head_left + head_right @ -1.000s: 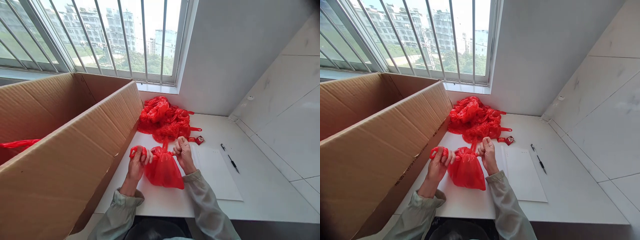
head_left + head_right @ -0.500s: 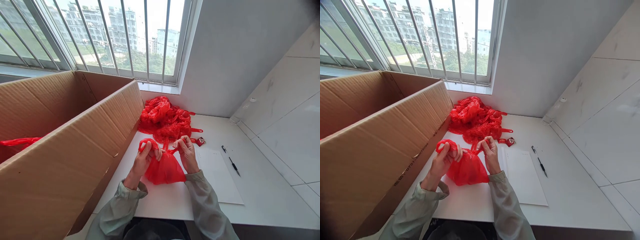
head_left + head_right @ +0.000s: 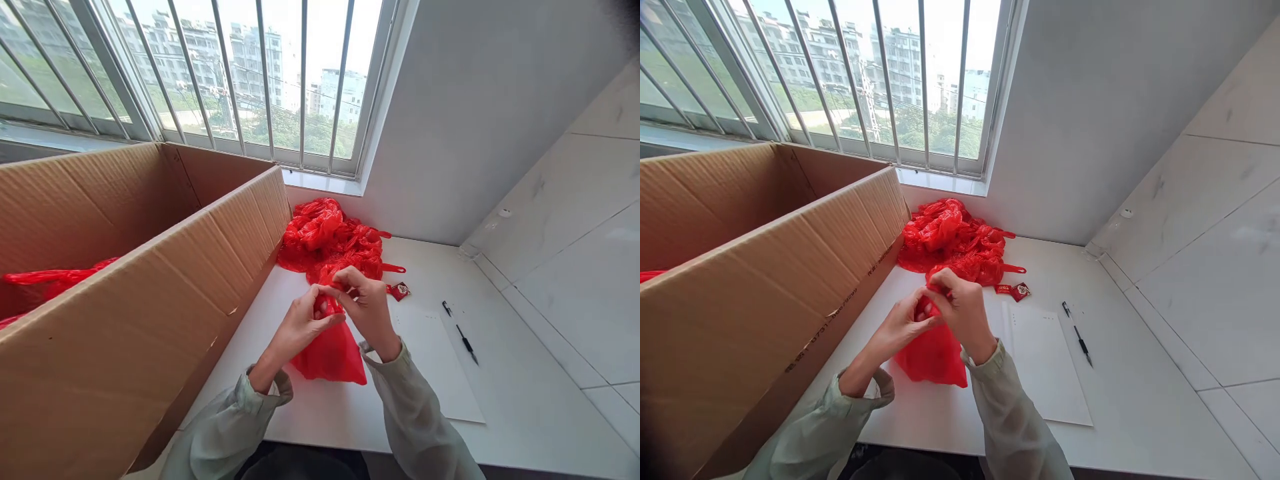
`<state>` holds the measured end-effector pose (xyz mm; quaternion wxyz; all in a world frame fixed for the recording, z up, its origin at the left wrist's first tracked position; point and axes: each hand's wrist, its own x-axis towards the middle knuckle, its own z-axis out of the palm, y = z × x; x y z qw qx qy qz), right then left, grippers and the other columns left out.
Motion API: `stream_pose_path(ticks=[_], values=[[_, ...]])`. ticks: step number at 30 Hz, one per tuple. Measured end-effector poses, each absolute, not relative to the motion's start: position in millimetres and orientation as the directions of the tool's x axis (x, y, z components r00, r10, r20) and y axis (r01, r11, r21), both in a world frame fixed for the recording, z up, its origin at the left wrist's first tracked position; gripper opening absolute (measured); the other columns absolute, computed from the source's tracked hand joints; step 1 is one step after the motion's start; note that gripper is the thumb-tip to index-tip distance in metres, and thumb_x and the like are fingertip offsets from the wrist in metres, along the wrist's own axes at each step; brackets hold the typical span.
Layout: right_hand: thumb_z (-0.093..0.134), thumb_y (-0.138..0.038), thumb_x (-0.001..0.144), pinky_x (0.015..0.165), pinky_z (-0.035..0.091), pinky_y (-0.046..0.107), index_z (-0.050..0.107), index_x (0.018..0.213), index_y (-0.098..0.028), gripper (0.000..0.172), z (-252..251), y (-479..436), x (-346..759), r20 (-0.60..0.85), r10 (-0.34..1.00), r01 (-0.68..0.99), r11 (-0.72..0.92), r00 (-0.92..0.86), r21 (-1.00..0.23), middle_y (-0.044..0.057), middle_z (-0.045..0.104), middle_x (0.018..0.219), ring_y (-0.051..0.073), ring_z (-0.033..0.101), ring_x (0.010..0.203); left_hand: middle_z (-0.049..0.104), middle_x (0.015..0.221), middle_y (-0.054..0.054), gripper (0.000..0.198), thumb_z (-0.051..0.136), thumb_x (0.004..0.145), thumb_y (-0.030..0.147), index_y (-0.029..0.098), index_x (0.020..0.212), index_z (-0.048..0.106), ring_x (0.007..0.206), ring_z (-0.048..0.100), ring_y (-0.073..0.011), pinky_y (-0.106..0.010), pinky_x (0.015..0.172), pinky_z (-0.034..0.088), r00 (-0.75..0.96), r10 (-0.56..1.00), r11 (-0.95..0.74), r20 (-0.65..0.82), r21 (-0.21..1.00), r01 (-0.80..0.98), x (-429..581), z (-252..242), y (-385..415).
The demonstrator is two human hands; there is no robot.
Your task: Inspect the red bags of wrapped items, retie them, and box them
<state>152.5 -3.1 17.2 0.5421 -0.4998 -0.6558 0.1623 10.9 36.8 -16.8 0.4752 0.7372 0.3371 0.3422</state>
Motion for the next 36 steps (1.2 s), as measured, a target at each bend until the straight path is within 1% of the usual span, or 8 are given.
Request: stream_pose_path(ticks=[3, 6, 10, 16, 23, 27, 32, 36], values=[[0.059, -0.033, 0.086, 0.063, 0.046, 0.024, 0.056, 0.081, -0.023, 0.012, 28.4, 0.3, 139.2, 0.529, 0.844, 0.394, 0.519, -0.093, -0.759, -0.002, 0.057, 0.074, 0.012, 0.054, 0.066, 0.039, 0.062, 0.004, 0.028, 0.052, 0.085, 0.035, 0.018, 0.064, 0.044, 0.057, 0.035, -0.0119, -0.025, 0.05, 0.027, 0.528, 0.818, -0.363, 0.229, 0.917, 0.163, 11.9, -17.8, 33.3], [0.054, -0.032, 0.089, 0.072, 0.05, 0.027, 0.057, 0.102, -0.024, 0.015, 26.0, 6.9, 146.4, 0.51, 0.856, 0.268, 0.512, -0.082, -0.817, 0.002, 0.062, 0.099, 0.015, 0.059, 0.086, 0.04, 0.062, 0.004, 0.034, 0.049, 0.089, 0.04, 0.019, 0.063, 0.043, 0.056, 0.034, -0.0116, -0.025, 0.05, 0.028, 0.539, 0.812, -0.362, 0.224, 0.918, 0.164, 7.2, -18.1, 33.4], [0.04, -0.025, 0.096, 0.095, 0.044, 0.034, 0.058, 0.116, -0.026, 0.027, 15.8, 11.8, 167.8, 0.442, 0.851, 0.404, 0.524, -0.285, -0.75, 0.004, 0.061, 0.117, 0.018, 0.05, 0.113, 0.046, 0.063, 0.003, 0.036, 0.051, 0.09, 0.043, 0.018, 0.064, 0.047, 0.058, 0.04, -0.0121, -0.025, 0.054, 0.033, 0.585, 0.786, -0.35, 0.197, 0.923, 0.159, 1.6, -19.9, 35.7], [0.036, -0.024, 0.098, 0.081, 0.045, 0.032, 0.05, 0.124, -0.026, 0.03, 9.6, 4.7, 176.4, 0.289, 0.874, 0.563, 0.476, -0.391, -0.676, 0.003, 0.065, 0.101, 0.017, 0.058, 0.09, 0.051, 0.065, 0.002, 0.033, 0.053, 0.089, 0.043, 0.018, 0.067, 0.051, 0.06, 0.046, -0.0138, -0.025, 0.055, 0.037, 0.608, 0.776, -0.31, 0.166, 0.94, 0.139, 2.9, -22.2, 33.9], [0.037, -0.023, 0.097, 0.07, 0.041, 0.027, 0.052, 0.097, -0.021, 0.015, 13.9, -8.6, 173.0, 0.418, 0.894, 0.729, 0.395, -0.164, -0.558, 0.003, 0.061, 0.085, 0.016, 0.056, 0.076, 0.062, 0.073, 0.001, 0.026, 0.056, 0.089, 0.039, 0.02, 0.072, 0.053, 0.072, 0.061, -0.0177, -0.029, 0.069, 0.046, 0.603, 0.786, -0.217, 0.139, 0.975, 0.057, 2.5, -13.4, 28.0], [0.036, -0.024, 0.097, 0.066, 0.039, 0.025, 0.049, 0.096, -0.022, 0.013, 7.0, -27.7, 164.1, 0.496, 0.868, 0.693, 0.374, -0.027, -0.617, 0.0, 0.055, 0.078, 0.014, 0.051, 0.069, 0.061, 0.072, 0.002, 0.027, 0.065, 0.083, 0.04, 0.019, 0.072, 0.052, 0.077, 0.062, -0.0177, -0.029, 0.073, 0.047, 0.512, 0.851, -0.111, 0.119, 0.993, -0.046, -3.3, -12.8, 26.9], [0.036, -0.022, 0.096, 0.058, 0.035, 0.023, 0.047, 0.1, -0.023, 0.011, -15.4, -51.9, 156.7, 0.335, 0.942, 0.607, 0.259, 0.012, -0.751, -0.004, 0.049, 0.068, 0.013, 0.044, 0.058, 0.062, 0.075, 0.002, 0.032, 0.077, 0.074, 0.03, 0.018, 0.069, 0.048, 0.072, 0.057, -0.0125, -0.023, 0.068, 0.043, 0.475, 0.877, 0.035, 0.076, 0.975, -0.219, -10.0, -18.7, 23.2], [0.042, -0.022, 0.093, 0.067, 0.042, 0.028, 0.052, 0.102, -0.023, 0.014, -17.5, -57.1, 163.5, 0.288, 0.958, 0.665, 0.213, 0.003, -0.715, 0.001, 0.057, 0.08, 0.017, 0.053, 0.076, 0.062, 0.079, 0.0, 0.03, 0.076, 0.075, 0.027, 0.017, 0.071, 0.048, 0.074, 0.055, -0.0122, -0.023, 0.069, 0.042, 0.513, 0.85, 0.012, 0.121, 0.968, -0.25, -7.0, -28.3, 20.0]])
